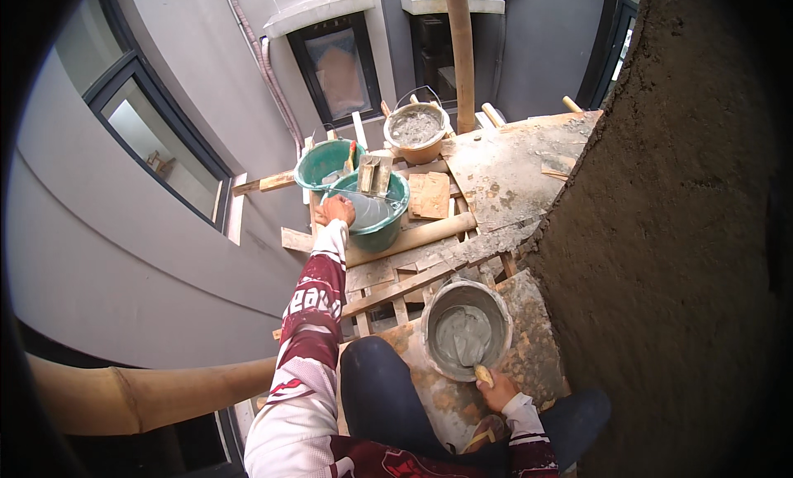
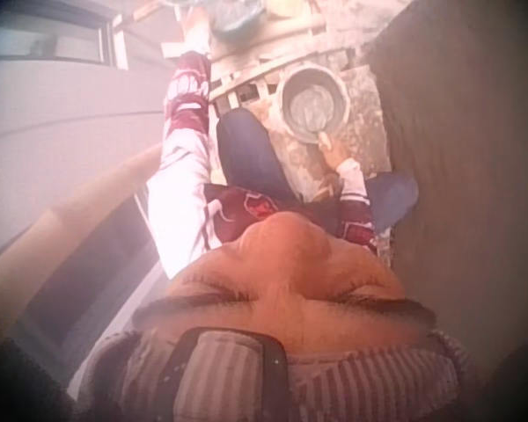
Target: The person sits on a scaffolding platform and uses a trowel to mix cement in a bucket. They repeatedly stir the mixture and occasionally add water from a nearby bucket to adjust the consistency.
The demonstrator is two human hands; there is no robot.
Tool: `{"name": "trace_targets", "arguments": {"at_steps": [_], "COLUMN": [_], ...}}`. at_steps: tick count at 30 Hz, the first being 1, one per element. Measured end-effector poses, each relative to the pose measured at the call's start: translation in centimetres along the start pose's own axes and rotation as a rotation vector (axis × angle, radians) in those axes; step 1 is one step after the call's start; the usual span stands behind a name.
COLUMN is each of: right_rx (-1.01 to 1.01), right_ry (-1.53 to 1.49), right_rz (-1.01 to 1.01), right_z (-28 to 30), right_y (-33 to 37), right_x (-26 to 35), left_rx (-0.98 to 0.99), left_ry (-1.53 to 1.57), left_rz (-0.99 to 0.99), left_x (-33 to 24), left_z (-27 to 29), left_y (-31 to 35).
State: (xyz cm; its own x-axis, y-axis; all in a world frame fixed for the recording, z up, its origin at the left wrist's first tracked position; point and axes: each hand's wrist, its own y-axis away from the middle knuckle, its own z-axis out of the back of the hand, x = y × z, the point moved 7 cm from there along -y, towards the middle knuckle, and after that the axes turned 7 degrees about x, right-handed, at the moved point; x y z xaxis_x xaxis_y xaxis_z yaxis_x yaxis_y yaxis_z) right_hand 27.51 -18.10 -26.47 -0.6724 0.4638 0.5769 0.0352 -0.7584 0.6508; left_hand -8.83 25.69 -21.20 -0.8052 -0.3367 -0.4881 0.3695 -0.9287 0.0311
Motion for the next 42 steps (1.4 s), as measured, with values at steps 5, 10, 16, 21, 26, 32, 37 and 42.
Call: {"name": "trace_targets", "arguments": {"at_steps": [5, 10, 16, 21, 26, 32, 37, 42], "right_rx": [-0.011, -0.070, -0.038, 0.032, 0.053, 0.054, 0.041, 0.042], "right_ry": [0.004, 0.131, 0.177, 0.150, 0.192, 0.219, 0.195, 0.177], "right_rz": [0.070, 0.115, 0.079, 0.036, -0.006, -0.043, 0.022, -0.020], "right_z": [-0.6, -0.9, -0.9, -1.3, -1.8, -1.9, -3.0, -2.3], "right_y": [-0.4, -1.2, -1.1, -1.2, -1.5, -0.9, -1.0, -0.6], "right_x": [0.8, 0.2, 0.5, 0.1, -0.4, -1.1, -1.4, -1.4], "left_rx": [-0.084, -0.130, -0.167, -0.335, -0.301, -0.012, 0.197, 0.127], "left_ry": [-0.124, -0.164, -0.173, -0.236, -0.276, -0.583, -0.748, -0.497], "left_rz": [-0.221, -0.276, -0.362, -0.642, -0.847, -0.846, -0.625, -0.736], "left_x": [-1.2, 0.1, 1.1, -0.1, -1.3, -7.3, -7.2, -5.6], "left_z": [2.1, 1.9, 1.8, 2.5, 2.7, 1.8, 0.3, 0.5], "left_y": [2.2, 3.4, 4.3, 6.4, 5.9, 2.5, 0.5, 2.2]}}
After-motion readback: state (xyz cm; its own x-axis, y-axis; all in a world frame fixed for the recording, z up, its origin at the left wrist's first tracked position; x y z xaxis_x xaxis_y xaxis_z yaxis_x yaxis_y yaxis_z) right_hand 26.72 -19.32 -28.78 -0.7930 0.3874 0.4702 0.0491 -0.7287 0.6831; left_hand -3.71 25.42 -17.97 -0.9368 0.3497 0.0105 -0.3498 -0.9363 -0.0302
